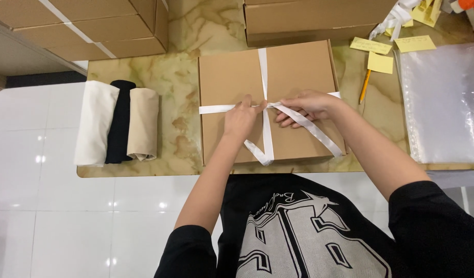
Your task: The person wraps a rolled cloth item in a clear plastic bag and places it inside a cardboard box. They then close the box and tie it securely with a white ribbon, finishing with a decorative bow on top.
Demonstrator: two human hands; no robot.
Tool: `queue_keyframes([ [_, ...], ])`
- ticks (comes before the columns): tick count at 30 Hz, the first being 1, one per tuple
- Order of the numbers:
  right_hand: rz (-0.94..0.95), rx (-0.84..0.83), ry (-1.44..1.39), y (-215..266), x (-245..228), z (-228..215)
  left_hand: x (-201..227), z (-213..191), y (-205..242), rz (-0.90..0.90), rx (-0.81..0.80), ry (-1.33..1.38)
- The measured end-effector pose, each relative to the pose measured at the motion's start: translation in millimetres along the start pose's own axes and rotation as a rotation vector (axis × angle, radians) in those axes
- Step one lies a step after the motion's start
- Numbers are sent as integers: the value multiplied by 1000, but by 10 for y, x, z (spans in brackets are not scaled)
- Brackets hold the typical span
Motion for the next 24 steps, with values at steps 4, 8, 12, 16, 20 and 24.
queue_keyframes([
  [4, -4, -35, -14, -105, 153, -65, -23, -260, 65, -48, -103, 201],
  [8, -204, 3, -110, -164, 353, -144, -278, -281, -32, -135, -191, 542],
  [12, -413, 84, -135, -161, 355, -215, -407, -291, -32, -171, -232, 757],
  [16, -626, 183, -10, -127, 115, -112, -496, -252, -110, -216, -346, 1004],
  [20, -741, 110, -268, 20, -103, 173, -565, -32, -174, -201, -389, 1101],
  [24, -658, 9, -244, -16, -89, 207, -546, -301, -174, -244, -402, 835],
])
Point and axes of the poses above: each hand's wrist, its own y-axis away from the middle knuckle, its own z-axis out of the palm, x = y × z, the point moved 4 cm from there along -y, towards the middle knuckle, and after that the axes turned 2 degrees about -z, right-handed, at the moved point
